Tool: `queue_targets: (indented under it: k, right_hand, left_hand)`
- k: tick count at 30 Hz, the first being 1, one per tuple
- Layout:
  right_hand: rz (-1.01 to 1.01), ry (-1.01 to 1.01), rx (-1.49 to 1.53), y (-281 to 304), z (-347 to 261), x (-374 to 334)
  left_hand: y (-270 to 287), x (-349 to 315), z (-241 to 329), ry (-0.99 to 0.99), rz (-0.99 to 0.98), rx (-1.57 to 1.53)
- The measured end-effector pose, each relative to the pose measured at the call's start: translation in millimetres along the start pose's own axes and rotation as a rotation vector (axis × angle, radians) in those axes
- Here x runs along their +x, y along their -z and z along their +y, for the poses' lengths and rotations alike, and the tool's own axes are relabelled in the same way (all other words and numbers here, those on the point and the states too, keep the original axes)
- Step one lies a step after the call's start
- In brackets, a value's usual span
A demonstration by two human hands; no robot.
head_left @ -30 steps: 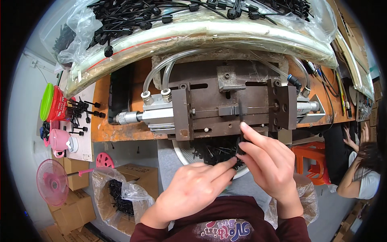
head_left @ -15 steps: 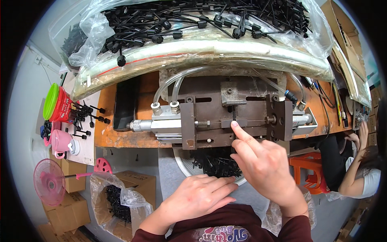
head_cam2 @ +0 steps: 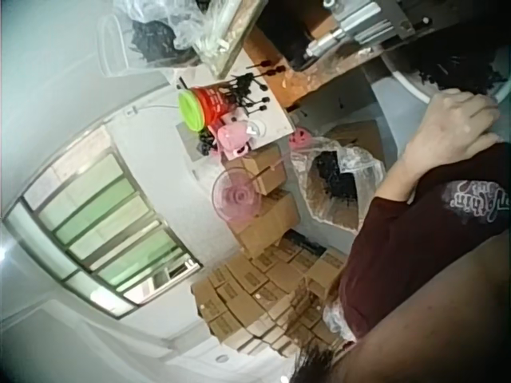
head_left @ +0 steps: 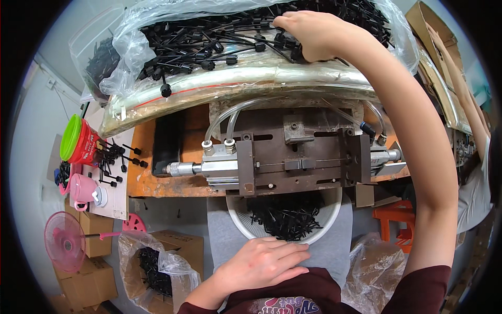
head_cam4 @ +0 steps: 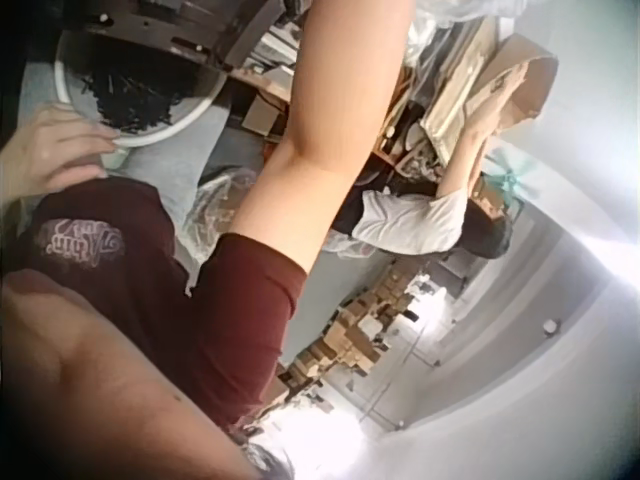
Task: Assembling small plastic components onto black cables using a mechanical pneumatic fixture.
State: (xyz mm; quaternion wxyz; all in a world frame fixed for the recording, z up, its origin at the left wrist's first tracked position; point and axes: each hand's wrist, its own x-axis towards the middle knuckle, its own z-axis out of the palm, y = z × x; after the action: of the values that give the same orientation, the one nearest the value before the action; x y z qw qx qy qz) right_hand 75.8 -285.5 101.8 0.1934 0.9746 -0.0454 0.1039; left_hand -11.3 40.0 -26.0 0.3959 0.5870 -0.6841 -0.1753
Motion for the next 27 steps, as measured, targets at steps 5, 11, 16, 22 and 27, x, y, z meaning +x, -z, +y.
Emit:
queue_targets:
  k: [5,11,16,22,27]
  right_hand:
    - [-0.096,-0.110,0.000,-6.7,5.0,24.3]
    - [-0.106,-0.068,0.040,-4.2,16.6,18.0]
    - [-0.117,-0.056,0.031,5.5,11.4,11.8]
    - [-0.137,-0.205,0.269,39.7,43.4,2.7]
    - [-0.092,-0.363,0.489,35.1,69.1,-24.9]
  left_hand:
    - [2.3,-5.8,0.0,0.008,0.001,-0.007]
    - [0.2,-9.5,-2.1,0.004,0.014,-0.030]
    - [1.6,-9.3,-2.7,0.001,0.006,-0.013]
    - [3.1,-9.1,-2.2,-0.001,0.027,-0.006]
    - [7.0,-4.7,3.1,0.005,0.032,0.000]
